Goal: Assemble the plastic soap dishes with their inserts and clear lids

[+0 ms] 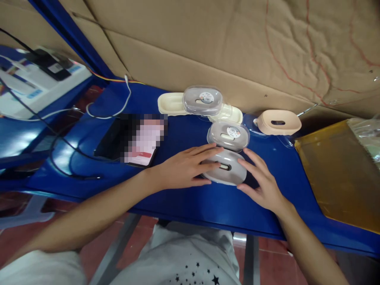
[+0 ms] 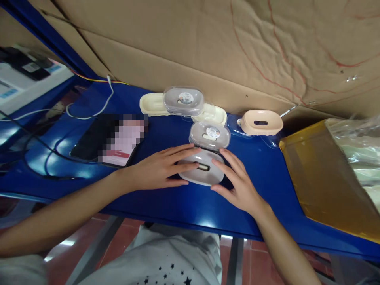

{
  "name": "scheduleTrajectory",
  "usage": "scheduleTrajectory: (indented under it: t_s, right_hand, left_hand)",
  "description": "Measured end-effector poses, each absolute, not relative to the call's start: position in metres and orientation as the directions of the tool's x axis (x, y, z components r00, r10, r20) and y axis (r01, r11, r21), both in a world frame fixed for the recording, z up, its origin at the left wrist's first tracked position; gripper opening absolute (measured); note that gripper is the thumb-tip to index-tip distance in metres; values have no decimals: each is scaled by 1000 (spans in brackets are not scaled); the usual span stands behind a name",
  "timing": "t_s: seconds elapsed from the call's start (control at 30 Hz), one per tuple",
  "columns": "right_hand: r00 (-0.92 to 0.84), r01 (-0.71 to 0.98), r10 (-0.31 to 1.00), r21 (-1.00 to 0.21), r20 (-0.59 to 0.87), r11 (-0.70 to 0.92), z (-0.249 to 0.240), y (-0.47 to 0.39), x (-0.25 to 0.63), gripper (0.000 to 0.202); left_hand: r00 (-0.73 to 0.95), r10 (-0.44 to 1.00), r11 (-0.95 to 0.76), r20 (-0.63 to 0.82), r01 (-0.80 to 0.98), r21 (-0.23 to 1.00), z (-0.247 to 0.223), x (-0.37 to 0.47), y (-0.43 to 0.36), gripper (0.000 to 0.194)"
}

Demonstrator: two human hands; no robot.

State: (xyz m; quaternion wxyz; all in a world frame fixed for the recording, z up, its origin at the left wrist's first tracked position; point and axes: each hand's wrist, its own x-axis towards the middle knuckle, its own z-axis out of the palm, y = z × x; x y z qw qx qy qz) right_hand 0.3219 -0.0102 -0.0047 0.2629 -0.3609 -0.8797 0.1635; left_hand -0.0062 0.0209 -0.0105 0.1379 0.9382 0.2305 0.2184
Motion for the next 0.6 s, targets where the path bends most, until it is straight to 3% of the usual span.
scheduleTrajectory:
  t_s: [0.13,0.3,0.6]
  right_hand:
    - [-642,554,743,-556,188,620,-8,-10,319,83]
    - [-632,571,767,-600,114,560,-9,-12,316,87]
    - [-658,568,743,-569,120,595,-9,-13,318,88]
  left_hand:
    - [760,546,-810,353,371,455,-9,-4,18,68]
    - [727,622,-721,290,387,575,-9,-4,16,92]
    - [711,659,-646,245,370,667,-14,-7,16,94]
